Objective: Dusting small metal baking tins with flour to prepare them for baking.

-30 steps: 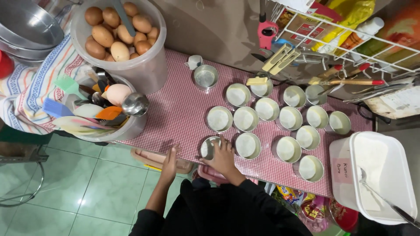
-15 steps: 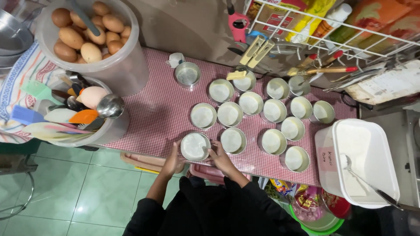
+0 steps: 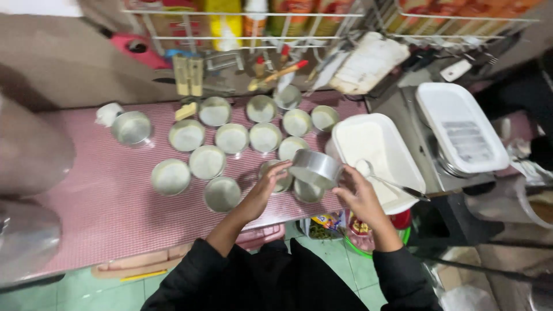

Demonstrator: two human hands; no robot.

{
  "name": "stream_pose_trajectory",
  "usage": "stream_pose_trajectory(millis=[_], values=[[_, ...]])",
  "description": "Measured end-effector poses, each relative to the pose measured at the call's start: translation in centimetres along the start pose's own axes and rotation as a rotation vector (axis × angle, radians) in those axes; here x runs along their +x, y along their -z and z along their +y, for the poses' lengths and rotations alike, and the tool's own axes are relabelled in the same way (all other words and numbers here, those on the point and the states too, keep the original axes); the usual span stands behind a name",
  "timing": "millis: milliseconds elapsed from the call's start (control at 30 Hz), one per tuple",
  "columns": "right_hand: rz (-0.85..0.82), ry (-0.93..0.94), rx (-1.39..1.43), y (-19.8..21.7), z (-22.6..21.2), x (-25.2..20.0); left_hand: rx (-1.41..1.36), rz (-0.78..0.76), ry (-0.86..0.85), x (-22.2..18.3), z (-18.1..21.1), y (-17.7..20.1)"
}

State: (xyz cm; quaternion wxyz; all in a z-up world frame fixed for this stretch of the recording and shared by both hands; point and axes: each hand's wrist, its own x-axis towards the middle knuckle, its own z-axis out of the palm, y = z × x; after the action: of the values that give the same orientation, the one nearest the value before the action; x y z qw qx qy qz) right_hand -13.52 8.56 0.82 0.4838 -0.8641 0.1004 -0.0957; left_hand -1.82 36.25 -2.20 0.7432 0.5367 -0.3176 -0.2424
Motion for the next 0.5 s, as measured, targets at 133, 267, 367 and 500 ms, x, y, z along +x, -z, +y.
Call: stream_pose_trajectory(millis=[133, 267, 367, 500], values=[[0.176, 0.147, -0.449, 9.8, 0.9, -1.0, 0.085, -0.165, 0.139, 8.4, -1.5, -6.3], [0.203, 0.243, -0.84, 15.1, 6.7, -1.5, 0.173, -0.126, 0.306, 16.0, -2.0, -12.3], [0.203, 0.255, -0.925, 17.4, 8.4, -1.5, 0.155, 0.057, 0.321, 21.2, -4.5, -13.5], [0.234, 0.285, -0.978, 18.4, 9.8, -1.2, 0.053, 0.293, 0.263, 23.3, -4.1, -15.9]])
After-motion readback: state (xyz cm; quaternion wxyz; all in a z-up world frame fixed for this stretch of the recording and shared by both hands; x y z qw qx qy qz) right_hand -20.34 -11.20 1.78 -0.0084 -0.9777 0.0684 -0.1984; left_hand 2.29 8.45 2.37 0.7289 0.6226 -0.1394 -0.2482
